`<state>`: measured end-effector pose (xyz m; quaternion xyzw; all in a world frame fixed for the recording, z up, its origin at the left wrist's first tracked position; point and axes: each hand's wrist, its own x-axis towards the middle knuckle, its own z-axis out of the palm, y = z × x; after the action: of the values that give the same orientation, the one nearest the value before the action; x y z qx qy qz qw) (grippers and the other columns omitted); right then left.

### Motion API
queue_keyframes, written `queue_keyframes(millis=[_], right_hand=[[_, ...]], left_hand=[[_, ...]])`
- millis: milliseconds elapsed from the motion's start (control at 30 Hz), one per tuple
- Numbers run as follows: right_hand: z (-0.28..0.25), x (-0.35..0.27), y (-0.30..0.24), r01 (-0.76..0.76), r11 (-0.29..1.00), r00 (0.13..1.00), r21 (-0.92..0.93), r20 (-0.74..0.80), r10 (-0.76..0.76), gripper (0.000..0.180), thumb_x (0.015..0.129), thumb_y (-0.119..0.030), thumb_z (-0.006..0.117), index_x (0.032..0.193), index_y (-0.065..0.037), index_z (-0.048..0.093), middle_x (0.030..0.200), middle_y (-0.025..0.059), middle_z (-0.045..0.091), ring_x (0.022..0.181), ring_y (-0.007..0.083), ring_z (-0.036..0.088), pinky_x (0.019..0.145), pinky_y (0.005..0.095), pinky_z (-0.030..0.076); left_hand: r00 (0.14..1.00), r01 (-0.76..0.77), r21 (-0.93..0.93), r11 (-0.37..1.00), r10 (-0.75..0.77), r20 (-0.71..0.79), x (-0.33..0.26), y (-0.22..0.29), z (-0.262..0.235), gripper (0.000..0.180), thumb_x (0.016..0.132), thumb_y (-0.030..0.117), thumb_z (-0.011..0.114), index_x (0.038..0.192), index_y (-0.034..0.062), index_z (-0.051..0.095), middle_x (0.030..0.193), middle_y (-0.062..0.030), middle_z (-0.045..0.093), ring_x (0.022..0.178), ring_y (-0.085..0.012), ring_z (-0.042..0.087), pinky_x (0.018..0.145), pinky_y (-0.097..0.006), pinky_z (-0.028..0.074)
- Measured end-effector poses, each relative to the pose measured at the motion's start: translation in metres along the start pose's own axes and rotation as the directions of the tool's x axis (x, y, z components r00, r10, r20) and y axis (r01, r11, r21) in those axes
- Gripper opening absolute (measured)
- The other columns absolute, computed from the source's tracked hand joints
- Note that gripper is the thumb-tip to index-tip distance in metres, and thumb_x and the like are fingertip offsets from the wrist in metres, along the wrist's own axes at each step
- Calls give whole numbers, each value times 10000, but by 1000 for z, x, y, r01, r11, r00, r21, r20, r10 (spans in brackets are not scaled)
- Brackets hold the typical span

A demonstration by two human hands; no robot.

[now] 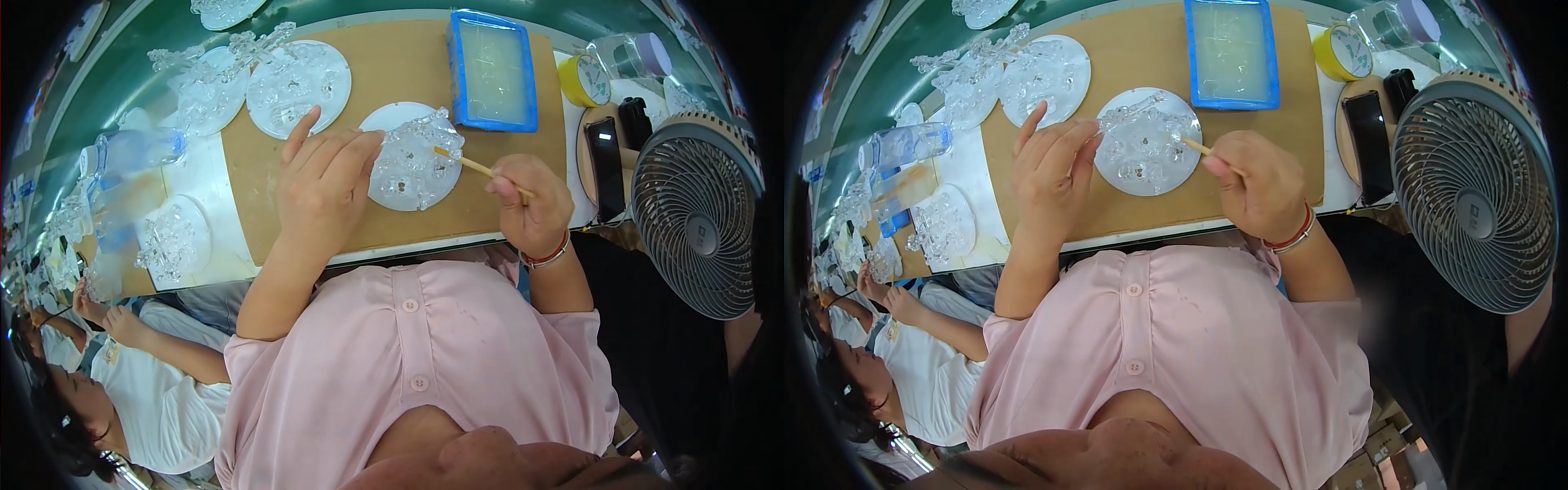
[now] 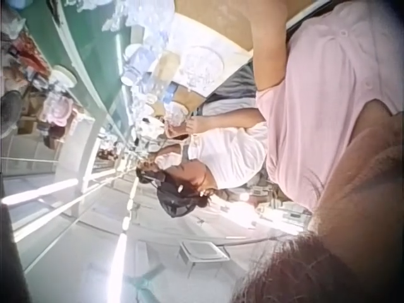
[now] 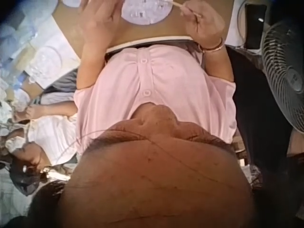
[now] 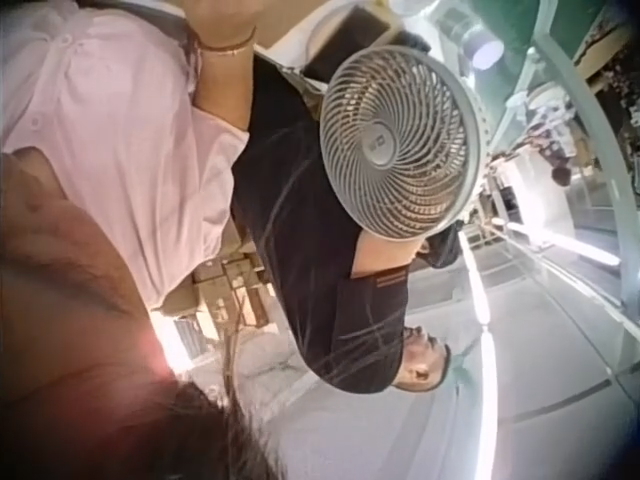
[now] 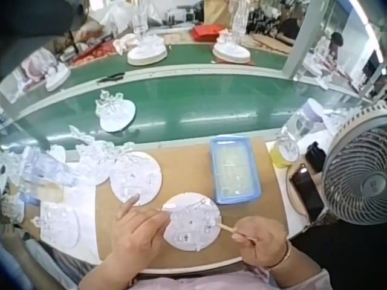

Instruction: Applying a liquid substance to decorative light fixture components with a small brush.

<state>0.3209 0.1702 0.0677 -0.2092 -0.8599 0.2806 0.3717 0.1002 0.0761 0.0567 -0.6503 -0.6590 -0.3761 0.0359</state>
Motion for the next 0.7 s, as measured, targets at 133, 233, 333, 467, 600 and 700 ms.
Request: queue_keyframes(millis=[133, 233, 333, 467, 600, 700], right_hand=[[0, 8, 4, 34, 999, 996, -24, 79, -32, 85, 896, -58, 615, 883, 4, 557, 745, 119, 609, 639, 240, 614, 564, 293, 478], [-4, 9, 3, 27, 1000, 999, 14, 42, -27, 82, 896, -51, 612, 867, 1, 555, 729, 109, 599, 620, 233, 602, 548, 297, 469], [-2, 13, 6, 33, 999, 996, -9, 77, -32, 74, 899, -44, 603, 861, 0, 559, 717, 100, 588, 591, 220, 584, 531, 293, 457], [-6, 8, 11, 13, 1000, 1000, -25, 15, -13, 64, 900, -26, 597, 869, 7, 551, 709, 97, 577, 572, 191, 572, 519, 274, 447], [-5, 6, 16, 18, 998, 1000, -54, -11, -19, 54, 897, -14, 596, 878, 11, 551, 713, 103, 581, 576, 193, 578, 524, 275, 455], [-2, 6, 18, 34, 998, 998, -49, -54, -36, 47, 893, -7, 596, 882, 10, 554, 722, 109, 589, 586, 199, 589, 531, 278, 464]], left_hand=[[1000, -17, 26, 1000, 17, -16, 2, -2, 2, 225, 695, -7, 724, 884, 107, 682, 766, -21, 656, 751, -154, 638, 977, -403, 453], [999, -24, 62, 998, 26, -36, -2, 1, -1, 216, 702, -5, 722, 883, 104, 681, 769, -23, 655, 756, -154, 637, 981, -406, 449], [999, -31, 35, 999, 31, -12, 2, -2, -1, 205, 710, 0, 722, 883, 103, 679, 775, -23, 656, 764, -156, 638, 983, -413, 445], [1000, 5, -6, 1000, -5, 5, -2, 1, -1, 192, 727, 10, 719, 889, 101, 673, 786, -24, 660, 777, -159, 639, 984, -422, 441], [1000, 5, -24, 1000, -5, 27, 0, 1, -4, 175, 744, 32, 723, 896, 102, 673, 794, -16, 666, 793, -155, 641, 987, -424, 440], [994, 40, -62, 997, -34, 103, 3, 1, -11, 171, 756, 70, 733, 914, 96, 672, 832, -20, 674, 828, -179, 642, 989, -423, 438]])
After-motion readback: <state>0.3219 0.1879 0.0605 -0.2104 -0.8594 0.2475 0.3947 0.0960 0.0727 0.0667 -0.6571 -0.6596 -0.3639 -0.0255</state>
